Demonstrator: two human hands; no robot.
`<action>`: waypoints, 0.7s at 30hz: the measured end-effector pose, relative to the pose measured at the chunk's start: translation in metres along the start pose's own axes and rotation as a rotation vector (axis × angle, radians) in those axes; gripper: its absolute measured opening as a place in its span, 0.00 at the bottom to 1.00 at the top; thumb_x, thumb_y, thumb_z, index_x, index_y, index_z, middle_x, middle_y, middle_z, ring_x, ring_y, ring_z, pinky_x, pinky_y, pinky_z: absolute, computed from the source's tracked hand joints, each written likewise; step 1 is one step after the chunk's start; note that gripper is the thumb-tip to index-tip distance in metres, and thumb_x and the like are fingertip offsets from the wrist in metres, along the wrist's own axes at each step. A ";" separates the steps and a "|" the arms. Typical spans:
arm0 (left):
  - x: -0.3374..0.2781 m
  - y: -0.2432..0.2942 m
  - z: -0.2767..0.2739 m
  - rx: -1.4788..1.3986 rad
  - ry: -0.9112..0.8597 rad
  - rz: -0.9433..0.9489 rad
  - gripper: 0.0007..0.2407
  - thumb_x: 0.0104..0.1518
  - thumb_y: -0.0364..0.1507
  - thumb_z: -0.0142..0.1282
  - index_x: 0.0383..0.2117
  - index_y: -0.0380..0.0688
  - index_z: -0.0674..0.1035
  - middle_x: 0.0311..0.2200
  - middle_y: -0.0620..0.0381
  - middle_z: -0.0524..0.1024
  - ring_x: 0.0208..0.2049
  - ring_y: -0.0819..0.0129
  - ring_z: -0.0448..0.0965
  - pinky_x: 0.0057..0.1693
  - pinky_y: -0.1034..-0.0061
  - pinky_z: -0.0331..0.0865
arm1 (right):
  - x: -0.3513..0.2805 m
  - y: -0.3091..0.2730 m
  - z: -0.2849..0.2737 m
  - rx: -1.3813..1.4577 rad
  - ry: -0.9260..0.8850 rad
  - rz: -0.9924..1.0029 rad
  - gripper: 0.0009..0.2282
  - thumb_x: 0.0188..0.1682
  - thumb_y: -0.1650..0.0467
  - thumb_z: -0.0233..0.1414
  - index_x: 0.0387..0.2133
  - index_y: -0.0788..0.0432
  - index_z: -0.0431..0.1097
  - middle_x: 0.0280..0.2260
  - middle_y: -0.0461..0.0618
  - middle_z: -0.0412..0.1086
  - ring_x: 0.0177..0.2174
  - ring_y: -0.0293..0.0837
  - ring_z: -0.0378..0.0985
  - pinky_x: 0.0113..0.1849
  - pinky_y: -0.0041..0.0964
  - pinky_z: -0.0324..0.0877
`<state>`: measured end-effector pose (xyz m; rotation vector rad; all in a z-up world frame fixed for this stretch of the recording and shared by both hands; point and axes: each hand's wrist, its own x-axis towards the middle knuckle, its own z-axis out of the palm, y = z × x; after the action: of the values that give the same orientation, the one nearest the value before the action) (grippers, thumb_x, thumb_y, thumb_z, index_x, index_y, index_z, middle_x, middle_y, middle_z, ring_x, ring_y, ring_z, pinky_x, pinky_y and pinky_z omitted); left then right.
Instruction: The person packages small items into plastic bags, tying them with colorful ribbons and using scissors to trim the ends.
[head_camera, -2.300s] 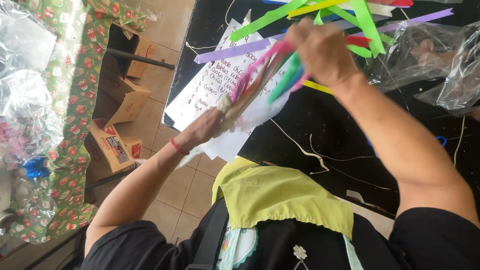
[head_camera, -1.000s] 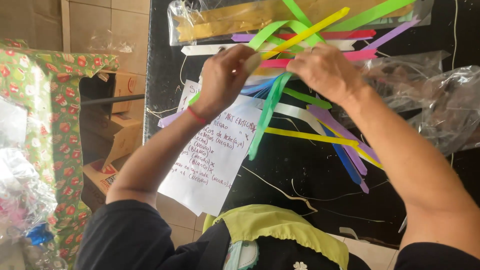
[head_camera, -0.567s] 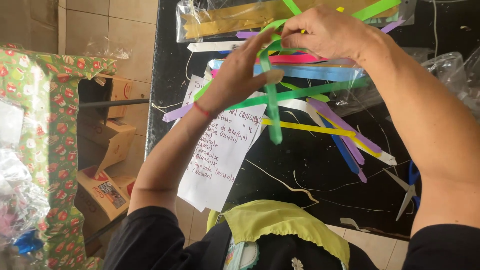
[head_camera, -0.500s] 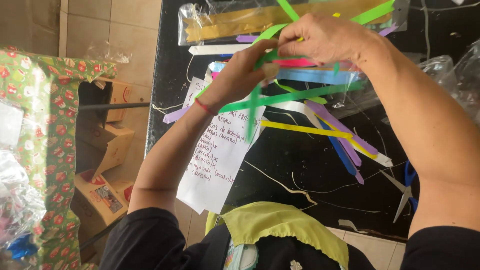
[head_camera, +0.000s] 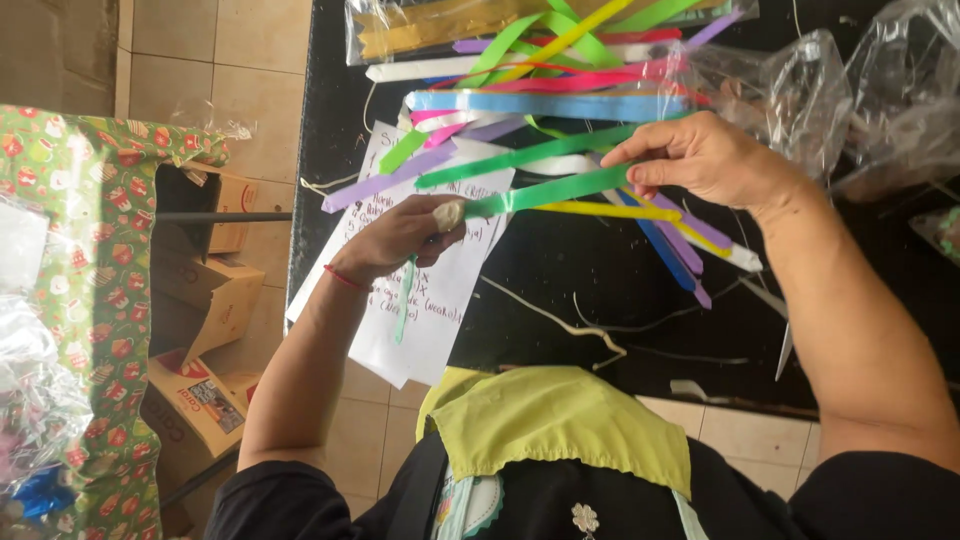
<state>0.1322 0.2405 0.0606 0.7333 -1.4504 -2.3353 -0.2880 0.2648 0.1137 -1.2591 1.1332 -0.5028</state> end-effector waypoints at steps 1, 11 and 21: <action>-0.005 -0.001 0.005 0.050 0.004 -0.050 0.19 0.76 0.37 0.45 0.32 0.35 0.80 0.14 0.60 0.67 0.13 0.75 0.67 0.24 0.80 0.66 | -0.008 0.017 0.011 0.095 0.057 -0.147 0.10 0.55 0.80 0.61 0.49 0.72 0.78 0.31 0.52 0.76 0.31 0.39 0.81 0.36 0.34 0.81; 0.051 -0.016 0.129 0.412 0.036 0.347 0.18 0.68 0.33 0.63 0.61 0.41 0.78 0.45 0.44 0.86 0.50 0.51 0.88 0.62 0.53 0.75 | -0.050 0.063 0.094 -0.138 0.361 -0.241 0.10 0.54 0.65 0.70 0.29 0.57 0.81 0.18 0.43 0.70 0.19 0.31 0.67 0.23 0.26 0.66; 0.061 -0.069 0.186 -0.247 0.002 0.570 0.13 0.58 0.21 0.72 0.44 0.35 0.78 0.41 0.47 0.77 0.28 0.71 0.80 0.37 0.76 0.78 | -0.093 0.100 0.107 0.426 0.285 -0.345 0.09 0.54 0.72 0.66 0.28 0.66 0.76 0.22 0.47 0.68 0.21 0.30 0.65 0.22 0.21 0.66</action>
<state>-0.0217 0.3794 0.0504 0.2131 -1.1449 -2.0053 -0.2596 0.4222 0.0474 -1.0263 0.9727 -1.1496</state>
